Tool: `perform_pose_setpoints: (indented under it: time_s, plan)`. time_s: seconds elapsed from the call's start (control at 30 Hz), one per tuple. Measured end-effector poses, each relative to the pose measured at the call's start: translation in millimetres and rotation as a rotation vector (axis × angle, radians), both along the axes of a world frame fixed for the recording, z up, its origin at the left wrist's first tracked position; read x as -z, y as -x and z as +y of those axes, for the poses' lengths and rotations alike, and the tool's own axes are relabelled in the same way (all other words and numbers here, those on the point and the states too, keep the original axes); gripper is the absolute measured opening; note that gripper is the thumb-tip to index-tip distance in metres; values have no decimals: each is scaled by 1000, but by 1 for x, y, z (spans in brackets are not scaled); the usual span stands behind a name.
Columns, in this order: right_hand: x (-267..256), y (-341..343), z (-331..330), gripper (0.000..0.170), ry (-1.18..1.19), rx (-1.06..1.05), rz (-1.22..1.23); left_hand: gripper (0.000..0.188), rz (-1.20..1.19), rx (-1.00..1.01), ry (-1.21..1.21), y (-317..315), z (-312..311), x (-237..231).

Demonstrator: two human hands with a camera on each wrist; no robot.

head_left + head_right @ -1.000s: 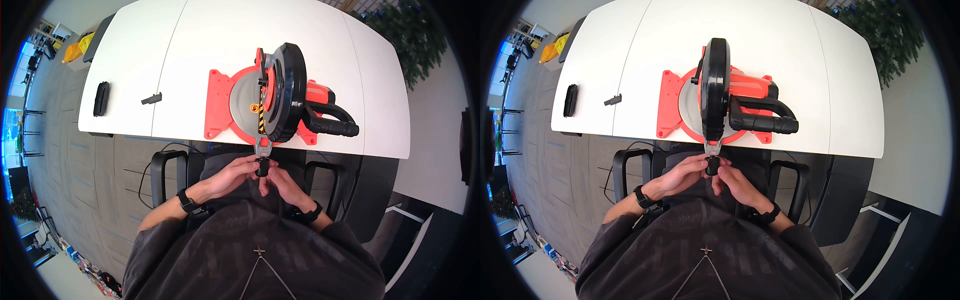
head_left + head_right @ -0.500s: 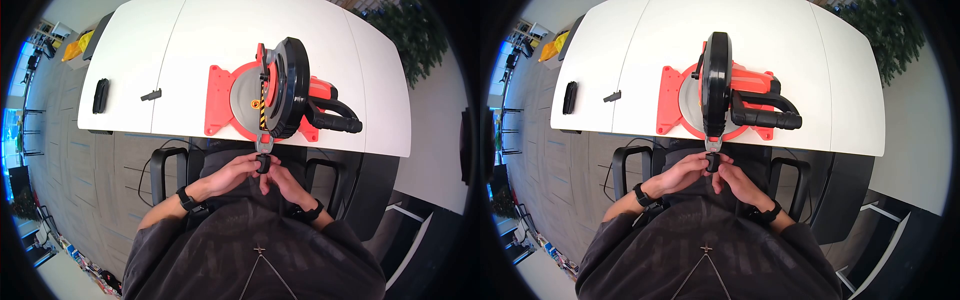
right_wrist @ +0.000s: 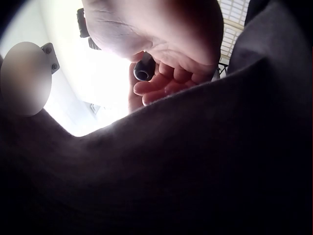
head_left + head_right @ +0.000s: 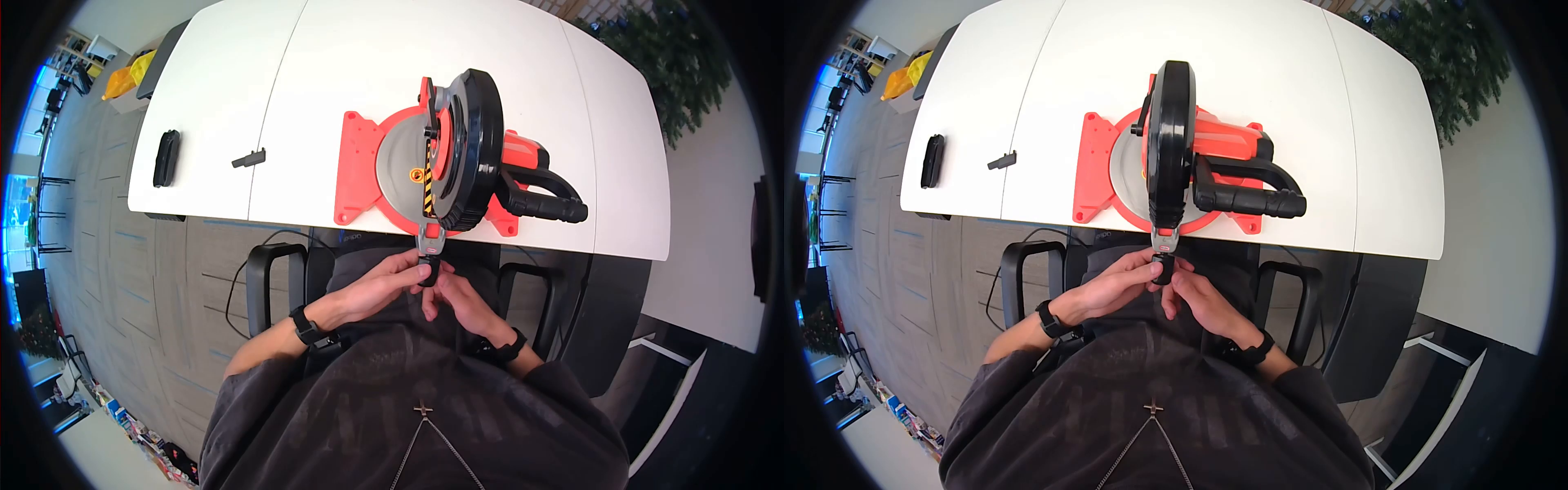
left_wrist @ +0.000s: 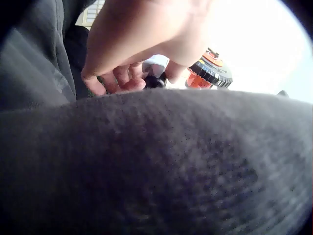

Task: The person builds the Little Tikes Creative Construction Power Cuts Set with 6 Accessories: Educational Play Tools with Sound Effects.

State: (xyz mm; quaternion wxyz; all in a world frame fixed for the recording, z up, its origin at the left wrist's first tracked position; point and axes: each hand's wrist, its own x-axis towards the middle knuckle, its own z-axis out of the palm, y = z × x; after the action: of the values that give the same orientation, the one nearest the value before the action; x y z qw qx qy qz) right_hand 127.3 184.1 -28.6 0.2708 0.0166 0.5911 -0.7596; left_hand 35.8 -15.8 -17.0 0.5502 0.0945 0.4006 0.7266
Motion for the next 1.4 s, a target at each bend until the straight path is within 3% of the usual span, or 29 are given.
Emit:
perform_pose_setpoints:
  time_s: [0.2, 0.5, 0.7, 0.9, 1.13, 1.3, 1.4]
  plan:
    - [-5, -1, -2, 56, 23, 18, -33, 51, -103, 6, -89, 2, -5, 6]
    - [-1, -2, -3, 56, -4, -6, -23, 46, 90, 35, 0, 0, -1, 6]
    - [-5, 1, -1, 56, 13, 6, -34, 50, -79, -21, -58, 1, -1, -6]
    - [2, -3, 0, 56, 5, -10, -14, 46, -48, 49, -49, 2, -6, 9]
    - [0, 1, 0, 52, -10, -11, 1, 45, 61, -8, 8, -1, 2, 6]
    - [-5, -1, -1, 51, 17, -1, -29, 45, -107, -91, 25, -5, 3, -6]
    - [-1, 0, 0, 50, 24, -2, -1, 46, -60, 11, -38, 1, -2, 1]
